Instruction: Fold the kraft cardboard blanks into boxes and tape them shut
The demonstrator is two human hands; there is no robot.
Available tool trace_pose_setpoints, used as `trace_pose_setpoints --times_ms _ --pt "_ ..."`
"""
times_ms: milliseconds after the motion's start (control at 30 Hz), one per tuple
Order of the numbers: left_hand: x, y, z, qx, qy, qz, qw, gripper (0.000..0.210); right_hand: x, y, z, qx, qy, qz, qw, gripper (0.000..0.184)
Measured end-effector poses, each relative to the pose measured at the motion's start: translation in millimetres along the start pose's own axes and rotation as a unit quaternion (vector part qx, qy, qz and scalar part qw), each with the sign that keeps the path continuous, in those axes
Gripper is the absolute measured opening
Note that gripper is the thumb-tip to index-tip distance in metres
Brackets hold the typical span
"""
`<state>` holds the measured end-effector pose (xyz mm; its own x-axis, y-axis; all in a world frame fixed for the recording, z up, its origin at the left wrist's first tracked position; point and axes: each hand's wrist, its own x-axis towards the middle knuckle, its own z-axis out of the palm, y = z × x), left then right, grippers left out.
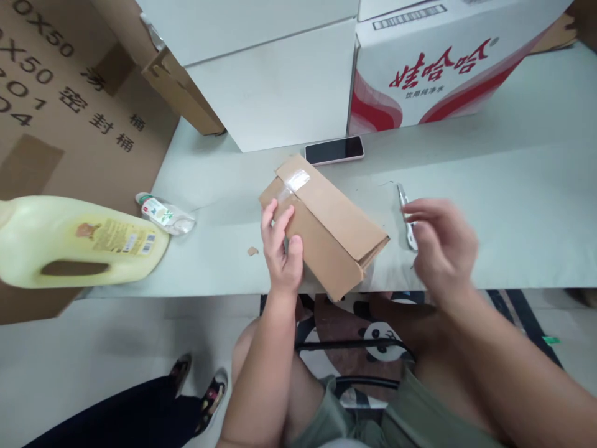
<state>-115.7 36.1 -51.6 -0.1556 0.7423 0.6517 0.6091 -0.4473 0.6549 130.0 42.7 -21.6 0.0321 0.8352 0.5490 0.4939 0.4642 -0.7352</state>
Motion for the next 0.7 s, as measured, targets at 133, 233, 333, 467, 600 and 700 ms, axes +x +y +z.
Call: trace_pose_setpoints --times_ms 133,233,333,467,600,700 --pt "-0.3 2.1 3.9 -0.013 0.016 0.009 1.000 0.042 10.9 33.6 -11.0 -0.243 -0.068 0.199 0.947 0.037" --pt "0.0 0.7 1.8 -0.001 0.014 0.000 1.000 0.044 8.9 51.0 -12.1 -0.309 -0.204 0.242 0.897 0.063" --pt "-0.6 -0.2 -0.2 -0.006 0.012 0.002 1.000 0.043 5.6 56.4 -12.1 -0.311 -0.210 0.252 0.892 0.066" --pt "-3.4 0.5 -1.6 -0.019 0.018 -0.004 1.000 0.042 5.5 50.2 -10.8 -0.144 -0.153 0.286 0.935 0.056" --pt "-5.4 1.8 -1.5 -0.008 0.014 -0.014 1.000 0.044 8.6 32.3 -10.6 0.172 -0.070 0.251 0.950 0.028" --pt "-5.4 5.4 0.5 0.005 0.006 0.009 1.000 0.044 13.5 7.8 -15.6 0.272 -0.035 0.149 0.950 0.029"
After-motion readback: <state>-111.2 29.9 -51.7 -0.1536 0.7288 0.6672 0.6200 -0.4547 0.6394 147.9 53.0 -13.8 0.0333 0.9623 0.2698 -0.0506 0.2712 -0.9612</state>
